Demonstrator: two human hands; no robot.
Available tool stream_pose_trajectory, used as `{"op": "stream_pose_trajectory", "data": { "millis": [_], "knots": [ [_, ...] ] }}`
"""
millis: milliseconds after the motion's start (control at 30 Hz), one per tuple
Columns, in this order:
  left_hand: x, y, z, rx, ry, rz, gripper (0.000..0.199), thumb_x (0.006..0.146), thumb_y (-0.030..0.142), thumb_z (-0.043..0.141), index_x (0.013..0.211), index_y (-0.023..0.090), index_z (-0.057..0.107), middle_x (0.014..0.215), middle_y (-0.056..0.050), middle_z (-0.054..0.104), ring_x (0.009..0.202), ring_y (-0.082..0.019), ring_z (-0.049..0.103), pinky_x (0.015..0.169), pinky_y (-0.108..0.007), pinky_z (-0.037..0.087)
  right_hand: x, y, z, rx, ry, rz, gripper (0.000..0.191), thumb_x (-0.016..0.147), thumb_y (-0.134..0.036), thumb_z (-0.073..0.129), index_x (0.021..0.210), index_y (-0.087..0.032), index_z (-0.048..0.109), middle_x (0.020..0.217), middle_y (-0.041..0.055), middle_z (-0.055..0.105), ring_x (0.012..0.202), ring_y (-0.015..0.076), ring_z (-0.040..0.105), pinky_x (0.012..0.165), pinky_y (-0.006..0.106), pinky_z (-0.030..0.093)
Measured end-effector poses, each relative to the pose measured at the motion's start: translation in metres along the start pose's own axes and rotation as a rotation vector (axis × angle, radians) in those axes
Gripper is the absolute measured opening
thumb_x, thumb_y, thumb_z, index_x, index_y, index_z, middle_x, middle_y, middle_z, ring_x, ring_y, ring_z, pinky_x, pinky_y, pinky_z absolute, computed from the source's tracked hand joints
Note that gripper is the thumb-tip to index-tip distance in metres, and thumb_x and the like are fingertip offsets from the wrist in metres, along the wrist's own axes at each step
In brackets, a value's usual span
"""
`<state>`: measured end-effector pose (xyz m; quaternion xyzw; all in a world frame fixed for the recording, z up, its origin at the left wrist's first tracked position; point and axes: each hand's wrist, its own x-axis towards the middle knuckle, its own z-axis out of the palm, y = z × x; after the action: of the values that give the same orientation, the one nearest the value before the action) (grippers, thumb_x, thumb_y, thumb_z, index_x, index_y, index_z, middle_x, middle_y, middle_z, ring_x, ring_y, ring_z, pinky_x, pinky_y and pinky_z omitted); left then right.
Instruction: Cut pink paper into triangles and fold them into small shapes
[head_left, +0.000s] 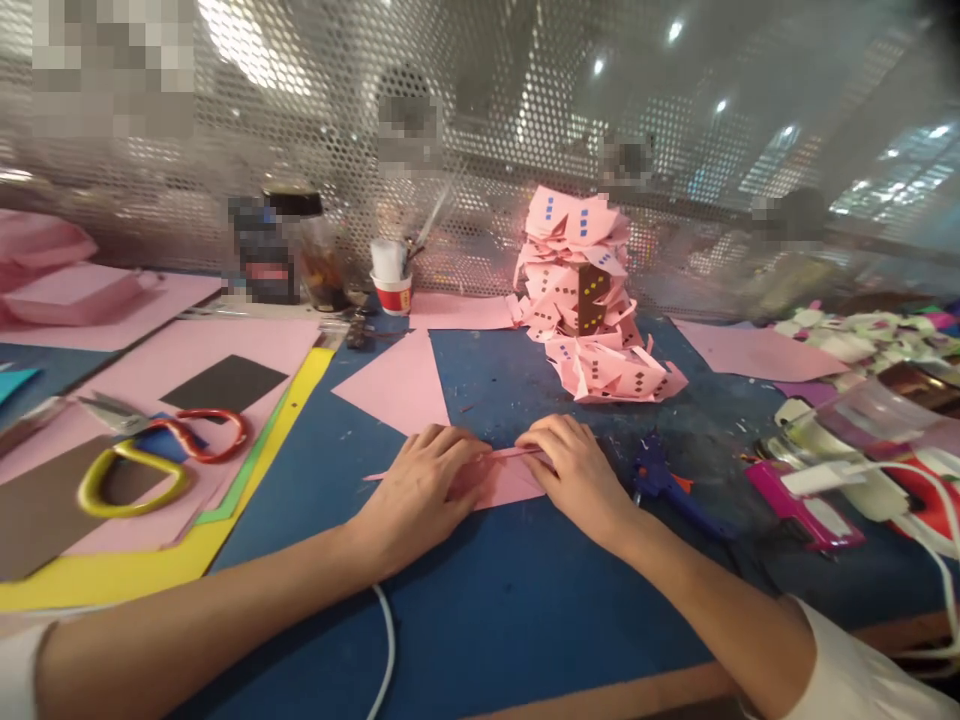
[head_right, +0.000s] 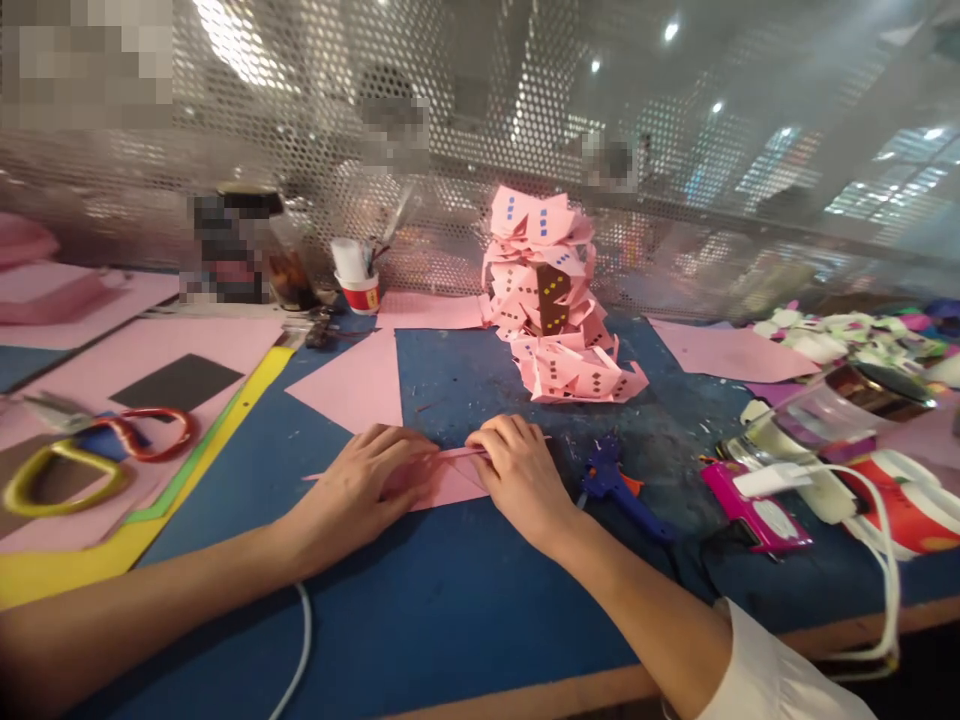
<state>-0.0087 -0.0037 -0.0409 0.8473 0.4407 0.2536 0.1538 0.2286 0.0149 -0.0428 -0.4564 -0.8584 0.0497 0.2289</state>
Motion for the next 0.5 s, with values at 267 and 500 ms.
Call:
{"op": "stream_pose_trajectory", "data": {
  "millis": [267,500],
  "knots": [
    [-0.002,-0.003,0.005,0.08,0.013,0.013,0.029,0.086,0.016,0.063,0.114,0.022,0.063,0.115,-0.005,0.066,0.108,-0.025,0.055,0.095,-0.04,0.046,0.006,0.005,0.003,0.019,0.101,-0.089,0.018,0.096,-0.018,0.058,0.112,-0.023,0.064,0.113,0.0077,0.065,0.11,0.0253,0.061,0.097,0.044,0.048],
    [-0.007,-0.005,0.01,0.151,0.06,0.053,0.027,0.09,0.025,0.058,0.116,0.016,0.063,0.117,-0.011,0.066,0.11,-0.029,0.056,0.096,-0.043,0.046,0.065,-0.091,-0.032,0.128,0.014,-0.238,0.01,0.098,-0.02,0.055,0.103,-0.022,0.064,0.104,0.005,0.068,0.102,0.0211,0.064,0.093,0.037,0.049]
  ]
}}
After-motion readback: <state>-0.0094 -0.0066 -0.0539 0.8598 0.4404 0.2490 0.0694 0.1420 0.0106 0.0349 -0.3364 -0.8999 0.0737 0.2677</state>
